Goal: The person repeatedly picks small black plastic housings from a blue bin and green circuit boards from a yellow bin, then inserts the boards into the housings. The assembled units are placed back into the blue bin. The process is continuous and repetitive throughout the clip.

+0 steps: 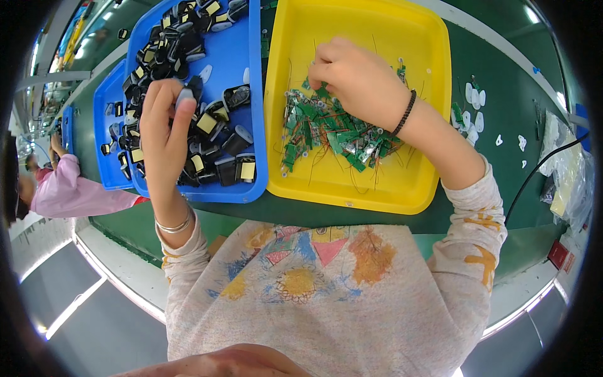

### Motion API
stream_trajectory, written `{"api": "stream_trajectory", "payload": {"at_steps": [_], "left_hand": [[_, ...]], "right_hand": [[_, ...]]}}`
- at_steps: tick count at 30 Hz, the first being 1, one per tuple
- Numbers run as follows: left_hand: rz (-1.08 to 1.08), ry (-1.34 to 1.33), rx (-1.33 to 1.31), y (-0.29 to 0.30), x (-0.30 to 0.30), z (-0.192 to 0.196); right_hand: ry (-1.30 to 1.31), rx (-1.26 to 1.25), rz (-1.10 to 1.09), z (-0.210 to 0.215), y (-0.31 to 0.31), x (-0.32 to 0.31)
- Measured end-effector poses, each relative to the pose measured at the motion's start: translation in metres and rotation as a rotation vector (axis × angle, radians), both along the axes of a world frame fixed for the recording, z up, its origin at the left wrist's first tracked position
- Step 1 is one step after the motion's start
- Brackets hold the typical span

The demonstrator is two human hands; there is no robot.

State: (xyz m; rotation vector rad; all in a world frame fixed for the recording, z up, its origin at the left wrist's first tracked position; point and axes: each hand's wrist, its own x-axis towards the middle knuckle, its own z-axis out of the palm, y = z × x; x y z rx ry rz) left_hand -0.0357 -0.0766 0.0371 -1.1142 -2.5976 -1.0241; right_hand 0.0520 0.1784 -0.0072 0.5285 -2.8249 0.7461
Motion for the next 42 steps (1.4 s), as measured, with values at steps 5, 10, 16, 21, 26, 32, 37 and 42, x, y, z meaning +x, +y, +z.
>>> {"api": "stream_trajectory", "payload": {"at_steps": [5,10,16,21,26,32,37,42], "left_hand": [[-0.134,-0.239,0.181,0.046,0.018,0.006],[-0.184,-0.532,0.354,0.063,0.019,-0.016],[-0.151,-0.892,0.571,0.066,0.024,-0.03],[-0.238,-0.889,0.549,0.065,0.023,-0.042],[-0.179,-0.93,0.573,0.067,0.028,-0.037],[-0.166,-1.082,0.776,0.07,0.031,-0.037],[-0.153,-1.119,0.814,0.069,0.032,-0.043],[-0.104,-1.166,0.742,0.071,0.031,-0.045]], "right_hand": [[-0.098,0.151,-0.201,0.01,-0.006,0.02],[-0.134,0.122,-0.232,0.003,-0.002,0.031],[-0.289,-0.062,-0.29,0.013,0.004,0.021],[-0.327,-0.028,-0.215,0.004,-0.002,0.021],[-0.359,-0.343,-0.133,0.026,0.008,0.013],[-0.566,-1.664,-0.026,0.042,-0.017,0.014],[-0.46,-2.11,0.057,0.012,-0.034,0.011],[-0.355,-2.089,0.161,0.01,-0.029,0.012]]}}
